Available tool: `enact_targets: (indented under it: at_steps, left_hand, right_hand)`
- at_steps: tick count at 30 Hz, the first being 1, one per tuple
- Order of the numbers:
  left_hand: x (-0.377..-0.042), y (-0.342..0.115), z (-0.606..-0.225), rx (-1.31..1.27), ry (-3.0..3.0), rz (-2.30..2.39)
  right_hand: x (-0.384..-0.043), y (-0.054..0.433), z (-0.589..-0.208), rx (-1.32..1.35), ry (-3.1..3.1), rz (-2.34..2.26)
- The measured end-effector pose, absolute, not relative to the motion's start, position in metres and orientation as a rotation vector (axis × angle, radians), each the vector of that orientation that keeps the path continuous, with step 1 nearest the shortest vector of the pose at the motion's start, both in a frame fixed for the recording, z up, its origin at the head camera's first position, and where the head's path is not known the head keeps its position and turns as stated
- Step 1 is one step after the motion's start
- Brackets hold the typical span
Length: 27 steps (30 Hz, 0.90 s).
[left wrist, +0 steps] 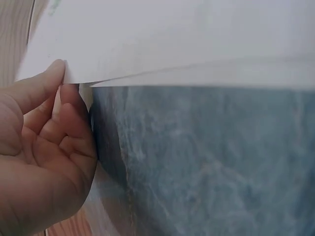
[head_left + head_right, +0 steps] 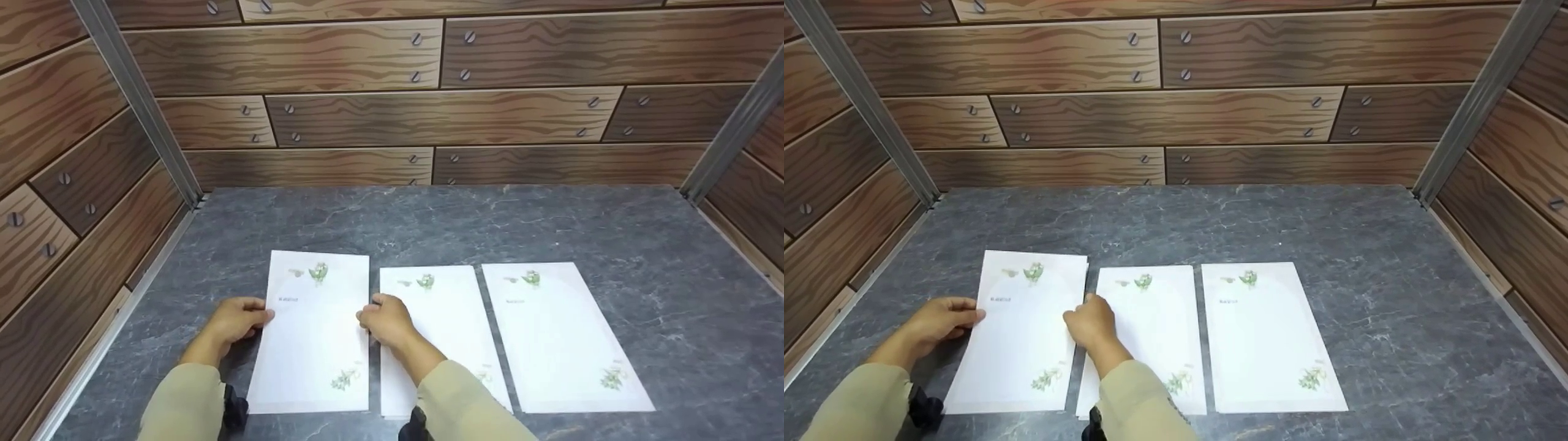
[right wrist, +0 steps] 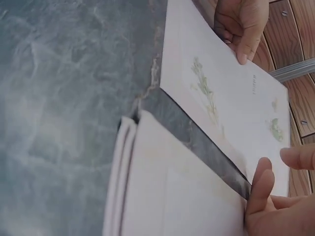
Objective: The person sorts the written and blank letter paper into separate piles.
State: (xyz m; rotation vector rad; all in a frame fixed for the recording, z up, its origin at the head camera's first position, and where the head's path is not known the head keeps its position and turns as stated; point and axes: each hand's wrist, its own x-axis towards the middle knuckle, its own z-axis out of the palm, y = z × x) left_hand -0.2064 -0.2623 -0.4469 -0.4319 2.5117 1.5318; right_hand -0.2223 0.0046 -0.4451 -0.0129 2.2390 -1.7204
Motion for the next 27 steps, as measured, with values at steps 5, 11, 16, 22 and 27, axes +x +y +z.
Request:
enact_targets:
  at_steps: [5, 11, 16, 22, 27]
  left_hand:
    - [-0.207, -0.265, -0.445, -0.403, 2.469, 1.528]
    - [-0.206, -0.267, -0.445, -0.408, 2.459, 1.542]
    - [-0.206, -0.269, -0.444, -0.415, 2.438, 1.592]
    - [-0.206, -0.271, -0.439, -0.447, 2.391, 1.648]
    - [-0.208, -0.271, -0.432, -0.439, 2.383, 1.670]
  right_hand:
    - [-0.222, 0.004, -0.445, -0.020, 2.228, -1.715]
    - [-0.221, 0.005, -0.444, -0.051, 2.366, -1.651]
    - [-0.221, 0.006, -0.445, -0.122, 2.553, -1.600]
    - [-0.223, 0.008, -0.447, -0.189, 2.647, -1.645]
    - [-0.224, 0.010, -0.445, -0.191, 2.630, -1.708]
